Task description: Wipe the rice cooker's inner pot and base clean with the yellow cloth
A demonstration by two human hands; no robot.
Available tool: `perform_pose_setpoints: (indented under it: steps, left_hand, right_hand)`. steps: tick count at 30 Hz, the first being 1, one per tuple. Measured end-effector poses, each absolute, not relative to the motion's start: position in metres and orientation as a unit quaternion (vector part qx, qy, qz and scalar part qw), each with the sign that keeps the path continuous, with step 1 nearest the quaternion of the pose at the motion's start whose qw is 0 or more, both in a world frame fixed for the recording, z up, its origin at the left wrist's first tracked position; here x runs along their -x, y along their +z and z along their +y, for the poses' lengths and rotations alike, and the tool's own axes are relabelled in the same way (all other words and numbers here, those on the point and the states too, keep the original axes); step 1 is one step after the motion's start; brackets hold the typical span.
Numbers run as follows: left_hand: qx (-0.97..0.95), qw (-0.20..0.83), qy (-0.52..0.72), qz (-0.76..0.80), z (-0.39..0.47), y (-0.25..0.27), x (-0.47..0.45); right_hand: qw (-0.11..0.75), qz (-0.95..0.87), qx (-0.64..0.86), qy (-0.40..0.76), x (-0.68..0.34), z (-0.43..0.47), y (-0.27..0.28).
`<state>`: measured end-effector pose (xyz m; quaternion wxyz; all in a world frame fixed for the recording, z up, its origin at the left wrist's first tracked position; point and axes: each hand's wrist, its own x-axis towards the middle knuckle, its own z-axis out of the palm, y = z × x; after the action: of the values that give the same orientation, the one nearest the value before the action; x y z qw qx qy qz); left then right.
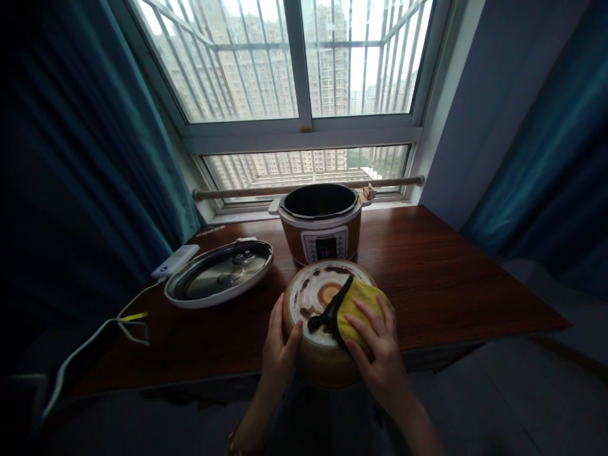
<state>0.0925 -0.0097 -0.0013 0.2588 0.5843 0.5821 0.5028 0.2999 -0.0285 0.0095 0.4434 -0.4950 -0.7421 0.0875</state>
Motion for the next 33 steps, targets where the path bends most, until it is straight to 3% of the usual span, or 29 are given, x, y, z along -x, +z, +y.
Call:
perform_pose_setpoints:
  steps: [9, 21, 28, 33]
  left_hand:
    - [-0.585, 0.260, 0.500, 0.583, -0.011, -0.001, -0.093]
    - [-0.582, 0.238, 0.505, 0.591, -0.009, -0.002, -0.094]
    - [-0.588, 0.214, 0.496, 0.602, -0.009, -0.002, -0.096]
    - [-0.572, 0.216, 0.512, 0.603, -0.009, -0.005, -0.098]
  right_hand:
    - [0.538, -0.622, 0.519, 0.231, -0.316, 0.011, 0.016]
    - [0.445, -0.473, 0.396, 0.650, -0.339, 0.116, 0.029]
    - [0.422, -0.432, 0.343, 0.719, -0.327, 0.149, 0.020]
    - [0.408, -0.384, 0.389, 0.731, -0.322, 0.152, 0.008]
